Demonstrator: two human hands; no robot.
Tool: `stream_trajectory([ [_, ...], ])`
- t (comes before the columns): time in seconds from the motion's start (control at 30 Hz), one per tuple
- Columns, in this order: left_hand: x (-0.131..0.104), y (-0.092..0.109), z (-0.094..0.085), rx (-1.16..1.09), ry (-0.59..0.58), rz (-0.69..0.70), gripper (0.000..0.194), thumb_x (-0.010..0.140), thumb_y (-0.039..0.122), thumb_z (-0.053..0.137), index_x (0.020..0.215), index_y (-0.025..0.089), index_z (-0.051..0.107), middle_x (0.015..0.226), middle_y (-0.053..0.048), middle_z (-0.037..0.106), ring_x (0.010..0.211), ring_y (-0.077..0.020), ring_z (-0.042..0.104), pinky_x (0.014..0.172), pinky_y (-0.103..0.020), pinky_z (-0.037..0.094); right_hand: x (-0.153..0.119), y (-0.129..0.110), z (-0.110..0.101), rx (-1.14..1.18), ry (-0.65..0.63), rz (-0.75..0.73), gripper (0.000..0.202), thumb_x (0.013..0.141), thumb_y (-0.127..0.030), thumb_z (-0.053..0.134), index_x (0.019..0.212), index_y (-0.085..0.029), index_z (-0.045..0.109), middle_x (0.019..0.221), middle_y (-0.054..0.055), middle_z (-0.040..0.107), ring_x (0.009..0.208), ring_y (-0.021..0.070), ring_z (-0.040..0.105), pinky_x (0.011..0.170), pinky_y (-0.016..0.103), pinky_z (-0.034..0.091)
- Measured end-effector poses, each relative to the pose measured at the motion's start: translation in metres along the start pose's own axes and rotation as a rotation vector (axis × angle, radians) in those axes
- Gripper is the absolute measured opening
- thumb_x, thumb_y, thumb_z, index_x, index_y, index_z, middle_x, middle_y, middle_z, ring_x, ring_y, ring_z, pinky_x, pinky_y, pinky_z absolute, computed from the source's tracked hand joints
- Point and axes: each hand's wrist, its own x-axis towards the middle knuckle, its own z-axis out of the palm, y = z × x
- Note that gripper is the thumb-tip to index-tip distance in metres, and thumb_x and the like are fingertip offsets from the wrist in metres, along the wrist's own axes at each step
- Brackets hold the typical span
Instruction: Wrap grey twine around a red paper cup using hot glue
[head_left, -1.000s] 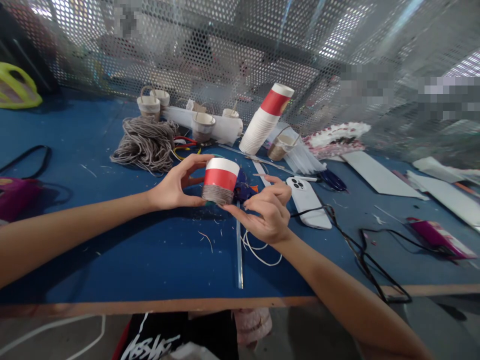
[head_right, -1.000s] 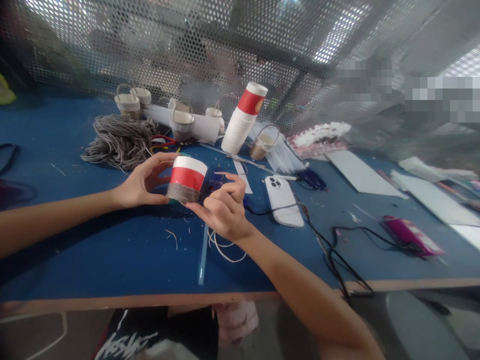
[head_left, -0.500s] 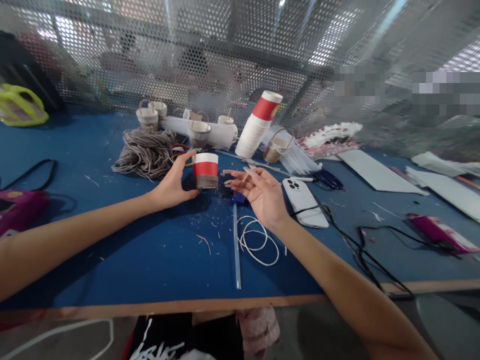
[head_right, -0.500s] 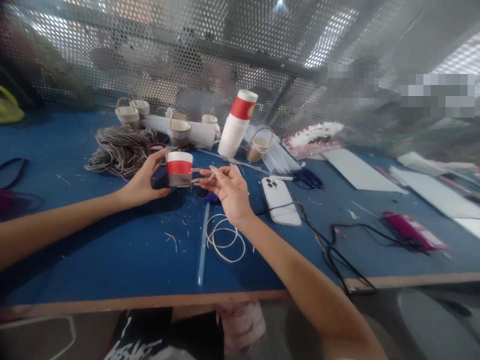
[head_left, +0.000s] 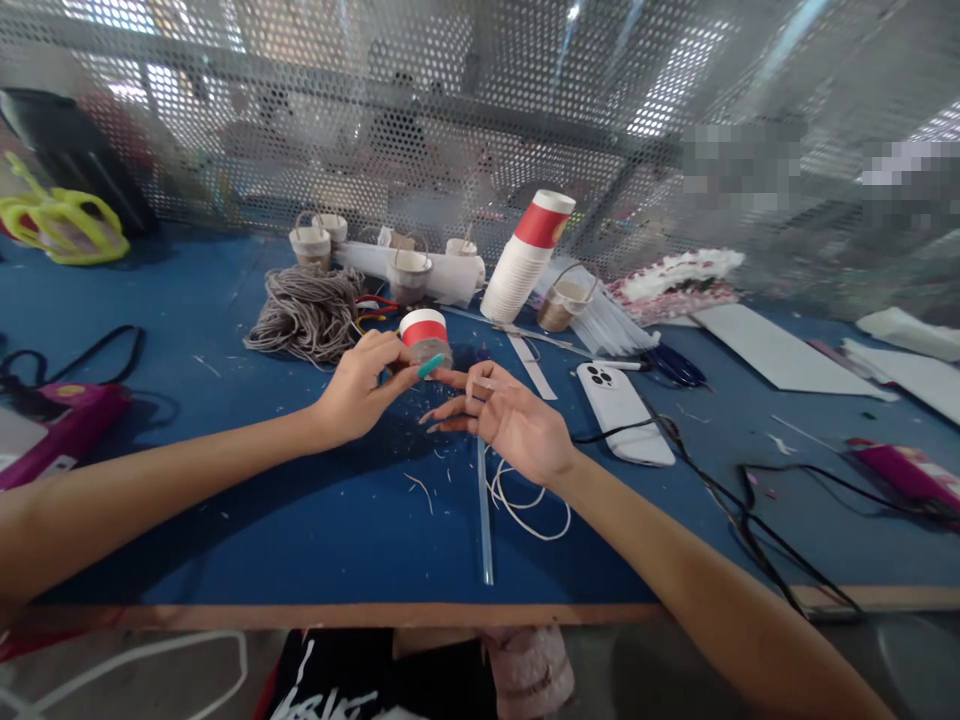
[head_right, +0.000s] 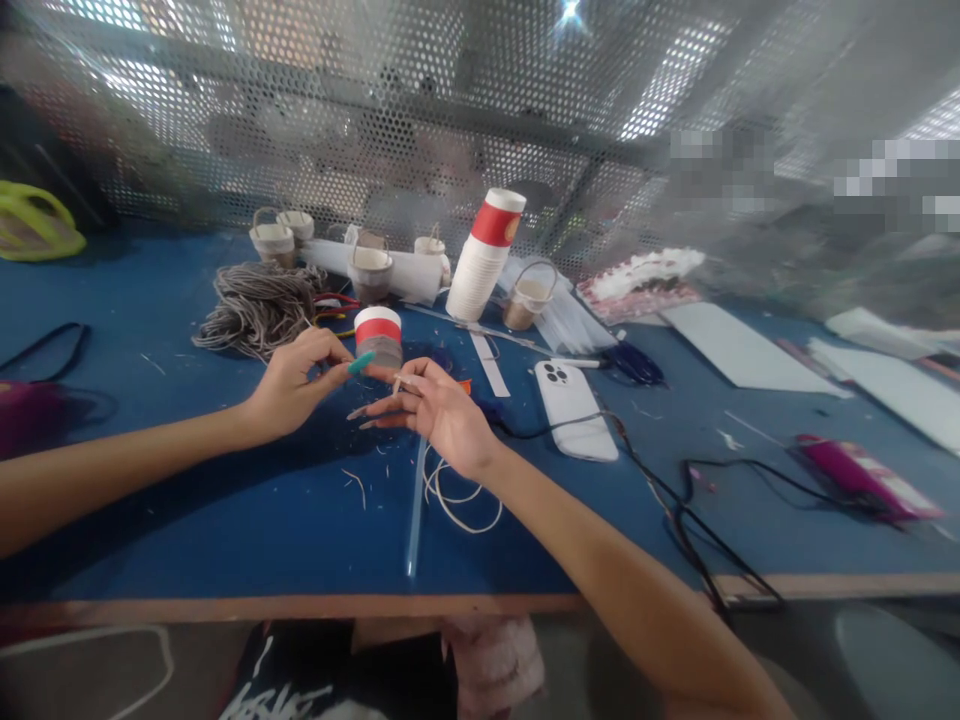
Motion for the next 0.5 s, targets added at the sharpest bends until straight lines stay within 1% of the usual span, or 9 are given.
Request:
stream_trajectory([
  [0.07,0.002,0.003,0.0,-0.095,-0.013,-0.013,0.032,0.095,0.037,0.055,0.069,0.019,0.058,0.066,0.0,0.056,0.066,-0.0135,0.048,0.064,-0.028,0.041,0.0,0.0,-0.002,-0.018,-0.037,-0.003,0.024,0.082,-0.044,0.059,0.086,-0.025,0.047,0.137,0.013,0.065,0.092,0.0234,0.076,0.084,0.047,0.061],
  [0.17,0.004,0.005,-0.001,-0.239,-0.021,-0.03,0.031,0.092,0.036,0.061,0.067,0.018,0.058,0.066,0.001,0.056,0.063,-0.0105,0.048,0.061,-0.024,0.041,0.0,-0.002,-0.005,-0.031,-0.073,0.008,0.021,0.086,-0.045,0.05,0.083,-0.025,0.045,0.134,0.013,0.067,0.095,0.0249,0.075,0.085,0.048,0.06],
  [0.27,0.006,0.008,-0.002,-0.364,-0.018,-0.066,0.032,0.089,0.04,0.065,0.067,0.017,0.06,0.066,0.0,0.058,0.062,-0.0097,0.049,0.058,-0.024,0.041,0.001,-0.006,-0.006,-0.018,-0.079,0.016,0.021,0.088,-0.044,0.042,0.079,-0.025,0.045,0.127,0.013,0.07,0.092,0.0248,0.075,0.083,0.049,0.06],
  [0.37,0.009,0.011,-0.004,-0.429,-0.021,-0.075,0.035,0.087,0.046,0.068,0.067,0.017,0.063,0.065,0.0,0.059,0.061,-0.0102,0.049,0.057,-0.026,0.04,0.001,-0.008,-0.006,-0.088,-0.093,0.006,0.021,0.089,-0.042,0.038,0.077,-0.025,0.041,0.12,0.013,0.073,0.086,0.0241,0.075,0.079,0.048,0.06],
  [0.43,0.014,0.012,-0.009,-0.459,-0.015,-0.07,0.036,0.086,0.048,0.068,0.067,0.018,0.063,0.065,0.0,0.058,0.06,-0.0104,0.049,0.057,-0.026,0.041,0.002,-0.01,-0.009,-0.165,-0.077,-0.029,0.02,0.089,-0.041,0.034,0.076,-0.026,0.039,0.117,0.013,0.073,0.079,0.023,0.074,0.078,0.048,0.06],
  [0.5,0.021,0.012,-0.017,-0.482,0.04,-0.074,0.035,0.086,0.048,0.068,0.066,0.019,0.061,0.064,0.001,0.056,0.058,-0.0097,0.048,0.054,-0.025,0.04,0.005,-0.011,-0.014,-0.215,-0.01,-0.071,0.02,0.09,-0.039,0.032,0.076,-0.026,0.038,0.113,0.013,0.074,0.072,0.022,0.073,0.076,0.049,0.061],
])
